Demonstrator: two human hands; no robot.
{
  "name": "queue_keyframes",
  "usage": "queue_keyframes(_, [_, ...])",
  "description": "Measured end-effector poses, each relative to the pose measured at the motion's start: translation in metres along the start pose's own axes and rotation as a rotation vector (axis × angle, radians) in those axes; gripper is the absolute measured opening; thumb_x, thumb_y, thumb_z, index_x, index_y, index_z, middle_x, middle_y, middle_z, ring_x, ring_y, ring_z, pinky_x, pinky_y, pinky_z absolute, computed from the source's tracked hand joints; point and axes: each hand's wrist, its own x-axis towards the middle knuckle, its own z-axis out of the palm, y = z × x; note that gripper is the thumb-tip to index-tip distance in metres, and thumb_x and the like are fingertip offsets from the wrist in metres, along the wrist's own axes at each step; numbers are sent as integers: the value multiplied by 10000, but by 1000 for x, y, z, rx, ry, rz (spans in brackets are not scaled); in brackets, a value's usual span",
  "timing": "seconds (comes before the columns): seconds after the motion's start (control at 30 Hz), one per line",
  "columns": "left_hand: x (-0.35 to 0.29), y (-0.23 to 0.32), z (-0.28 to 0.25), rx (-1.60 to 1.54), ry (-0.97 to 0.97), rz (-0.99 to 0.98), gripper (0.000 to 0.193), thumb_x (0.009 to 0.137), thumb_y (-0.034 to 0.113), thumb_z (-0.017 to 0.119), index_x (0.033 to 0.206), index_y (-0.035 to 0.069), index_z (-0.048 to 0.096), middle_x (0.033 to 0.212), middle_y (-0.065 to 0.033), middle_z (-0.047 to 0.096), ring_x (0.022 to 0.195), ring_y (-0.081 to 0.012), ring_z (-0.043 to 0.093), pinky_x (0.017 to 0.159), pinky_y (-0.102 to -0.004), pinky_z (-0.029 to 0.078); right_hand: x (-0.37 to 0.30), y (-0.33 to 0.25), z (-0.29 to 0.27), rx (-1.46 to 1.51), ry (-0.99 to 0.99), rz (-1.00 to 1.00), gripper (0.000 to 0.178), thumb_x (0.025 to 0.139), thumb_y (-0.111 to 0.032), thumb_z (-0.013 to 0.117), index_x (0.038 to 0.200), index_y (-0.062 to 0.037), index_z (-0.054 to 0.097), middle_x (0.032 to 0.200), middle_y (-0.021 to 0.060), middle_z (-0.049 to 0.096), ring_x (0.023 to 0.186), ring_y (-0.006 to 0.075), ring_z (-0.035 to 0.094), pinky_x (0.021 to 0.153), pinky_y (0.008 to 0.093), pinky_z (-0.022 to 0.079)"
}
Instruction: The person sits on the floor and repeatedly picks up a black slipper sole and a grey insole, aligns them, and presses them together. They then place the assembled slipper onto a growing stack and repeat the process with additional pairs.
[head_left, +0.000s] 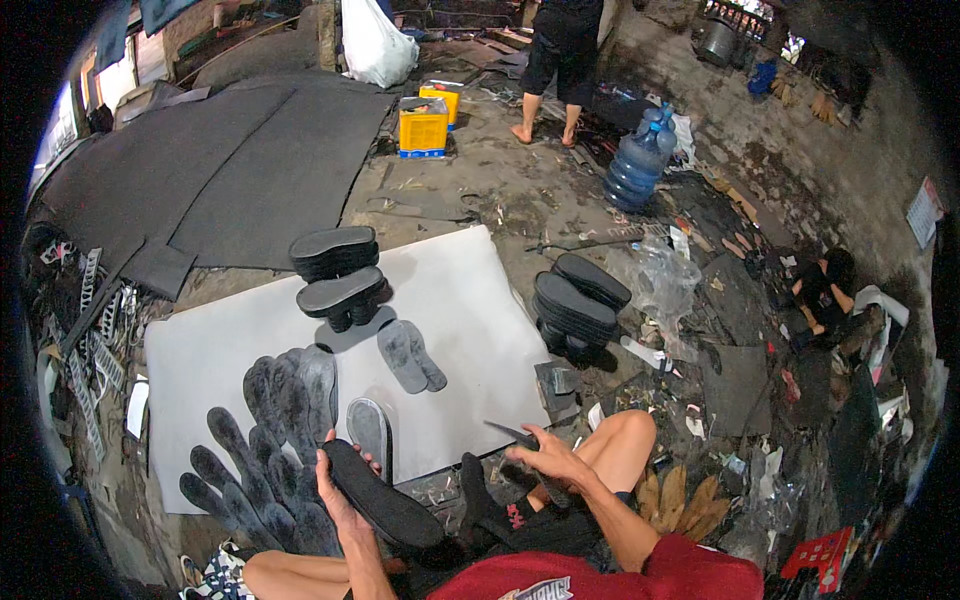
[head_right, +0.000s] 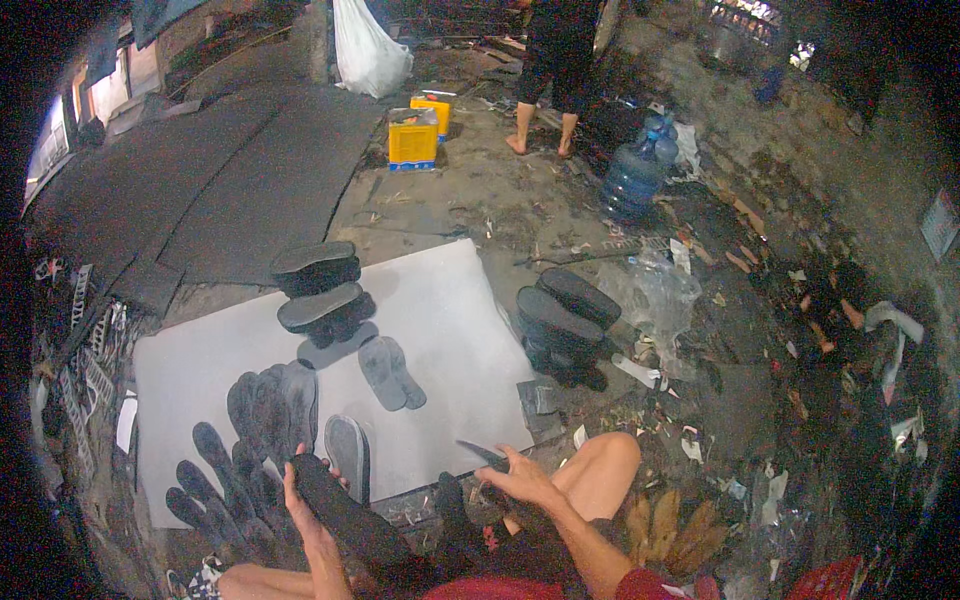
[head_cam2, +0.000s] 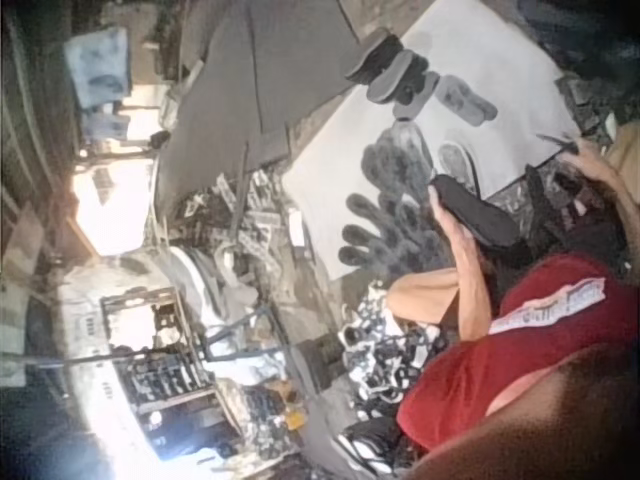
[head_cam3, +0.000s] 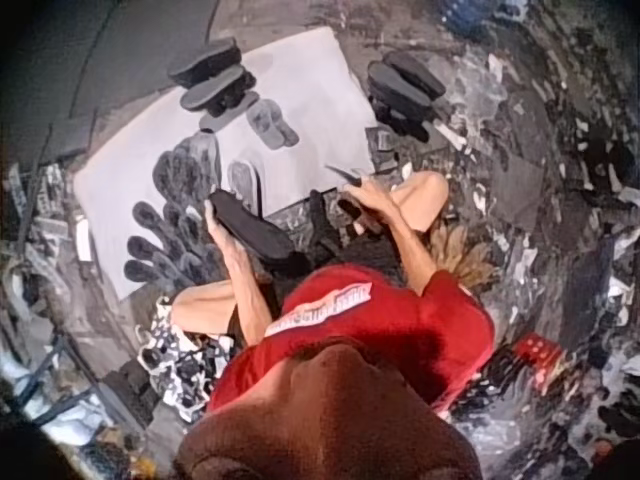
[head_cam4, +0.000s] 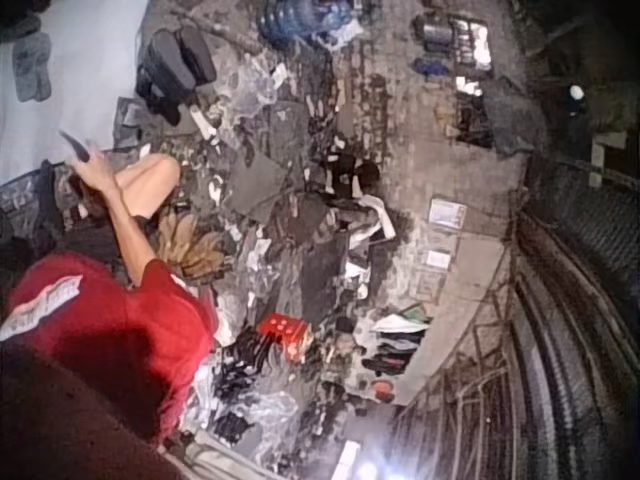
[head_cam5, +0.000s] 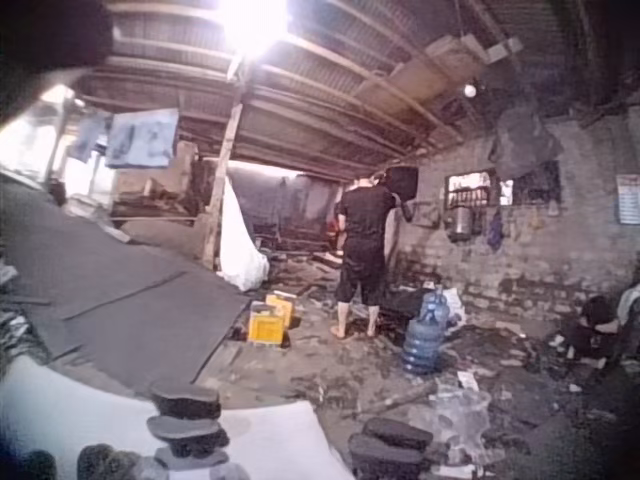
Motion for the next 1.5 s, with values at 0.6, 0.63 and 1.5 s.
queue_keyframes(0.6, [-23,25,41,-267,-176,81,677,1079,468,574,1644,131,413,1206,-183,635,948,-286,647,833,-427,579,-36,-177,26,1781,-713,-222,728,1111,-595,431,1473,29,534,1321,252,646,1075,372,710,909,563,628])
queue_keyframes(0.63, [-27,27,43,-288,-192,103,697,1083,504,572,1656,152,391,1234,-182,621,951,-282,636,827,-424,569,-41,-181,28,1730,-710,-223,730,1116,-599,423,1477,27,530,1321,249,647,1071,362,712,909,546,630])
queue_keyframes(1.5, [-74,40,101,-495,-488,121,577,1062,473,553,1461,62,483,1271,-166,521,1075,-270,546,913,-425,480,-136,-221,18,283,340,-676,568,941,-380,706,1355,7,748,1252,252,599,1148,360,604,1009,442,485])
